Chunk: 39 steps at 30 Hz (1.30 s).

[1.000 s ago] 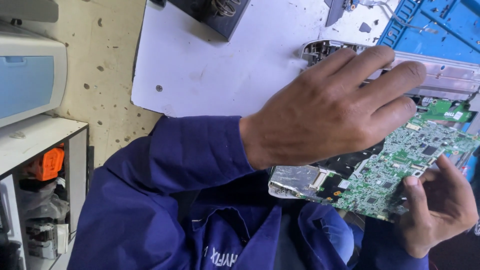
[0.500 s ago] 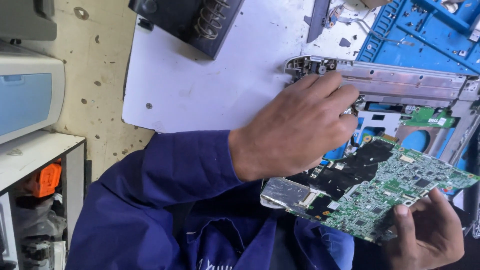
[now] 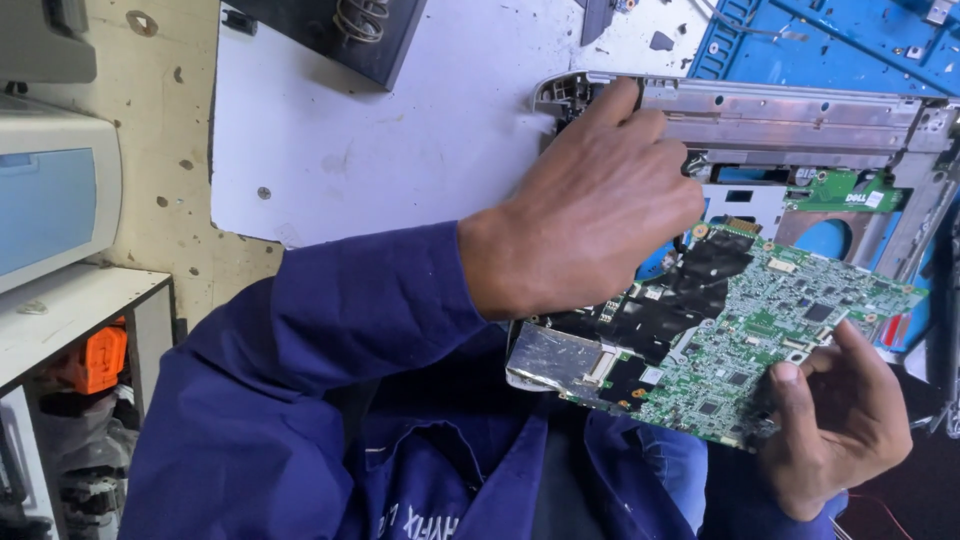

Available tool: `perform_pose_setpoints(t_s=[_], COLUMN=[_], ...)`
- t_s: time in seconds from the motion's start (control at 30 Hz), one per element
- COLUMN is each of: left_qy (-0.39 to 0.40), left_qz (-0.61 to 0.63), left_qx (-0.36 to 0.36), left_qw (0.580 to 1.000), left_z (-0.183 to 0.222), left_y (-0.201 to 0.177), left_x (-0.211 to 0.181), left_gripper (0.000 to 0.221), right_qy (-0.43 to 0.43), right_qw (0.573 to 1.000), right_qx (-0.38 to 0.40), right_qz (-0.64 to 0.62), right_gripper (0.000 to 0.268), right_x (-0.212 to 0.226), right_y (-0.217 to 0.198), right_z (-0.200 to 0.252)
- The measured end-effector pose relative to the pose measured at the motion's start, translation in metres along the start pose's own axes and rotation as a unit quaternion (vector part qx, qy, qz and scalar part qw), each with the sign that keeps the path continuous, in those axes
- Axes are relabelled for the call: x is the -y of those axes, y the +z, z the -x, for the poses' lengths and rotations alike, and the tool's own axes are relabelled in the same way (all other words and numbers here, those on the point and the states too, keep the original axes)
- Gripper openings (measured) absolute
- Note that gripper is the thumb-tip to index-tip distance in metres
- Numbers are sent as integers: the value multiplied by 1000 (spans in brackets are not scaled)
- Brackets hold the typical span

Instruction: The person disassembles a laptop by removing internal components, including the cooling fan and motherboard, from the chassis by hand and with a screwdriver.

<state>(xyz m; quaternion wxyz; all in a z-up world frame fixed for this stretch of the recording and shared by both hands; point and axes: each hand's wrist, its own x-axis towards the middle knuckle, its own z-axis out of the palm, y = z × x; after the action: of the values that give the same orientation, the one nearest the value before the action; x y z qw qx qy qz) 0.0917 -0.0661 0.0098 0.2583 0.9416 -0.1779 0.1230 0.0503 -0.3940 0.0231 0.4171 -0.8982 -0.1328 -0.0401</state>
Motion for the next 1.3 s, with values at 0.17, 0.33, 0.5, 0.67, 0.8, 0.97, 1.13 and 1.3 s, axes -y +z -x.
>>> perform_pose_setpoints(t_s=[0.17,0.33,0.5,0.67,0.8,0.97,1.13,1.3], left_qy=[9,22,33,6,-11,-1,-4,-3], left_qz=[14,21,-31,-96,-127,-120,-122,-100], left_qx=[0,-15,-44,-73,-75,-95,-113,-120], left_qw=[1000,999,998,993,989,988,986,988], left_z=[6,9,15,24,26,29,29,33], left_y=[2,2,-7,-15,-22,-28,-29,-33], left_x=[6,12,12,8,5,1,8,13], left_gripper=[27,19,25,29,32,24,21,32], right_qy=[26,43,23,26,24,28,-13,-49], right_qw=[1000,999,998,993,990,989,989,985], right_qx=[6,23,54,99,116,132,147,157], right_qz=[-11,-14,-17,-51,-72,-66,4,55], right_gripper=[50,48,46,47,46,45,45,45], right_x=[6,10,8,7,11,9,13,18], right_y=[5,9,10,16,26,29,28,27], right_z=[-5,-14,-27,-44,-54,-58,-59,-65])
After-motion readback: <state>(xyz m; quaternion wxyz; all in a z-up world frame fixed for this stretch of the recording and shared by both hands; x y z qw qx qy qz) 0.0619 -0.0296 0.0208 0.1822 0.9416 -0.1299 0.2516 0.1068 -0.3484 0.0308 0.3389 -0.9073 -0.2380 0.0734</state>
